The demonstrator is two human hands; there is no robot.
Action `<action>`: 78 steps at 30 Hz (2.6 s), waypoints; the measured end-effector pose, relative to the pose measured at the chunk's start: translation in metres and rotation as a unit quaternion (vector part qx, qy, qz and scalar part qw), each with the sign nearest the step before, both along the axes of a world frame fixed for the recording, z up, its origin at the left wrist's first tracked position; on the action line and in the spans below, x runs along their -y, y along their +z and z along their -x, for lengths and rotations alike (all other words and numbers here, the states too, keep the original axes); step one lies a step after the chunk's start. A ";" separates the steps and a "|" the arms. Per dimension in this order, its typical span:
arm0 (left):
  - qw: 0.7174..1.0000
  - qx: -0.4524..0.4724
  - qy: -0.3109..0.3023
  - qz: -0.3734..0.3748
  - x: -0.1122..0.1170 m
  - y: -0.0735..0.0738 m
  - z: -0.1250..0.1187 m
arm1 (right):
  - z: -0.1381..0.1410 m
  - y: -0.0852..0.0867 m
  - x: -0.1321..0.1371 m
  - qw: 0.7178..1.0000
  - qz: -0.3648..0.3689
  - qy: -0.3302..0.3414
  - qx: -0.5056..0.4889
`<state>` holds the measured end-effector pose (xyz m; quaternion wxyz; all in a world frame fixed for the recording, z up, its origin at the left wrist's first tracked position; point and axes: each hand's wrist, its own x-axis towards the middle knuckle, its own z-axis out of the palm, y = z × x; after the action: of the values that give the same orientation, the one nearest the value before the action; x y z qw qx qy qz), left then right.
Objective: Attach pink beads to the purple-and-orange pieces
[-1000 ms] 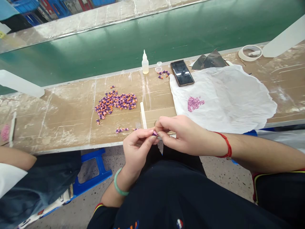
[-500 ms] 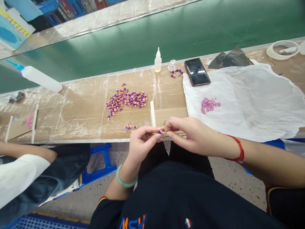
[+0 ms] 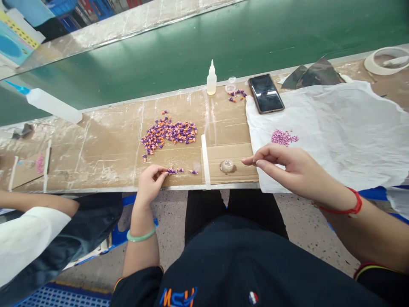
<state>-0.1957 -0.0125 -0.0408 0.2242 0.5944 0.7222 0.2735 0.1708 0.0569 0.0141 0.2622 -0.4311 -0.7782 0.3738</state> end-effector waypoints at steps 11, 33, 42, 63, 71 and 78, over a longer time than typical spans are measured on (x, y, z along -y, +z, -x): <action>0.955 -0.085 0.285 -0.019 -0.021 0.001 0.041 | -0.008 -0.002 0.000 1.000 0.013 -0.026 0.001; 0.891 0.442 0.060 -0.081 -0.013 0.028 -0.045 | -0.071 -0.058 -0.029 0.965 -0.140 -0.176 0.136; 0.875 0.458 -0.118 0.100 -0.001 0.015 -0.108 | -0.066 -0.080 -0.036 0.964 -0.133 -0.152 0.172; 0.869 0.475 -0.101 0.090 -0.001 0.011 -0.106 | -0.064 -0.071 -0.035 0.963 -0.146 -0.125 0.188; 0.868 0.474 -0.097 0.112 0.003 0.004 -0.104 | -0.062 -0.080 -0.039 0.953 -0.166 -0.127 0.218; 0.858 0.493 -0.067 0.123 0.009 0.015 -0.111 | -0.054 -0.078 -0.038 0.935 -0.241 -0.117 0.232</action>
<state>-0.0843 -0.0214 -0.0261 0.6404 0.3964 0.5030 0.4239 0.2244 0.0947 -0.0635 0.2123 -0.5182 -0.8279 0.0316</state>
